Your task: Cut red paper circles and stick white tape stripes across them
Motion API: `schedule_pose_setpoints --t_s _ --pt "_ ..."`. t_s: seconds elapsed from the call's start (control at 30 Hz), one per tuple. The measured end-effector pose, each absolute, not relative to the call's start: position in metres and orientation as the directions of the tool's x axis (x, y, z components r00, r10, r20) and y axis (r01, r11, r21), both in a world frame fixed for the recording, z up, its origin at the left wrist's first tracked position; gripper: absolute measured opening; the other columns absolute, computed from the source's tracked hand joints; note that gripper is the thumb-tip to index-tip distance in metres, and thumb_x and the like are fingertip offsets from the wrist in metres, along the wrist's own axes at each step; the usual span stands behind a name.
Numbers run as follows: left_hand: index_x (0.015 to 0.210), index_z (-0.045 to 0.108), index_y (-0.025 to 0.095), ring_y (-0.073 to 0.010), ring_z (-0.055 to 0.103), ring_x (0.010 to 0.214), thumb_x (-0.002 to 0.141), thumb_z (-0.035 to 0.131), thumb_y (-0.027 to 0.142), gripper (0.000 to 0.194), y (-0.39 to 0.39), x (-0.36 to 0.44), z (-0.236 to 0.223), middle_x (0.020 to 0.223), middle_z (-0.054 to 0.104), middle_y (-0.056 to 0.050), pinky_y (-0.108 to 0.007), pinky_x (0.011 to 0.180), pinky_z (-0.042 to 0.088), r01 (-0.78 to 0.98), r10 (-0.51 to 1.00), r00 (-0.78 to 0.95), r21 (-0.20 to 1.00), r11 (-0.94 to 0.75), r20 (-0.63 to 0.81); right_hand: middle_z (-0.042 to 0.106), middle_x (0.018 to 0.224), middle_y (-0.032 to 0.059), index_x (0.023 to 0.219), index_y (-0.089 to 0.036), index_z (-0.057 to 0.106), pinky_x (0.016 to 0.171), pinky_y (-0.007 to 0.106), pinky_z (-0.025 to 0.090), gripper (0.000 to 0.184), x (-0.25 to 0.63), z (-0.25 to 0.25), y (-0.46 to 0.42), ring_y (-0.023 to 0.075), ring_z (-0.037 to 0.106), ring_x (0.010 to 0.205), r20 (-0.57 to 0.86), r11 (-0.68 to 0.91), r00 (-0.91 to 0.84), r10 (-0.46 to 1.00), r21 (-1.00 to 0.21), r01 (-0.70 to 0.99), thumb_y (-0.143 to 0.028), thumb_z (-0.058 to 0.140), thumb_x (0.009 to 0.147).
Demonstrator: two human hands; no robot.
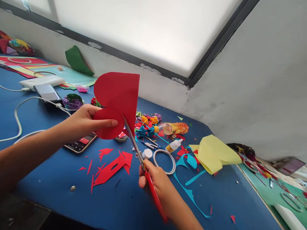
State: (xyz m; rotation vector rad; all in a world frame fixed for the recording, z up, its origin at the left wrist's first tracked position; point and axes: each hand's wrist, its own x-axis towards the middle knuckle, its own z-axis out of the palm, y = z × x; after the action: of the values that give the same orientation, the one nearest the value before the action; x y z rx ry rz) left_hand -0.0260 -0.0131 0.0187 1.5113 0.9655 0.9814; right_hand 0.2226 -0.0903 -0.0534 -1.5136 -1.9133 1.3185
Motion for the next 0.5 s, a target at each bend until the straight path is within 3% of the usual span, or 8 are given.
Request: schedule_pose_setpoints --t_s 0.1,0.3,0.5 --pt "0.080 0.076 0.018 -0.0130 0.067 0.068 0.072 0.073 0.032 0.016 -0.016 -0.022 0.016 0.078 0.075 -0.003 -0.017 0.056 0.053 0.055 0.954 0.273 0.988 -0.147 0.127 0.049 0.058 -0.0034 0.076 -0.023 0.044 0.052 0.026 0.041 0.076 0.221 -0.054 -0.091 0.0133 0.048 0.052 -0.225 -0.014 -0.367 0.903 -0.868 0.497 -0.095 0.035 0.054" --pt "0.083 0.075 0.016 -0.0175 0.068 0.072 0.072 0.071 0.034 0.021 -0.029 -0.017 0.006 0.076 0.073 -0.002 -0.024 0.063 0.057 0.028 0.954 0.252 0.984 -0.178 0.165 0.052 0.070 -0.0003 0.087 -0.022 0.049 0.046 0.025 0.039 0.088 0.215 -0.056 -0.095 0.0134 0.047 0.055 -0.152 0.010 -0.363 0.919 -0.913 0.408 -0.097 0.038 0.044" --pt "0.072 0.072 0.015 -0.0145 0.065 0.063 0.072 0.071 0.034 0.018 -0.041 -0.012 0.009 0.066 0.068 -0.001 -0.019 0.052 0.052 0.024 0.948 0.306 0.995 -0.099 0.087 0.054 0.076 0.0001 0.091 -0.023 0.048 0.054 0.025 0.041 0.061 0.211 -0.058 -0.099 0.0130 0.049 0.057 -0.193 -0.026 -0.319 0.928 -0.887 0.462 -0.080 0.049 0.070"
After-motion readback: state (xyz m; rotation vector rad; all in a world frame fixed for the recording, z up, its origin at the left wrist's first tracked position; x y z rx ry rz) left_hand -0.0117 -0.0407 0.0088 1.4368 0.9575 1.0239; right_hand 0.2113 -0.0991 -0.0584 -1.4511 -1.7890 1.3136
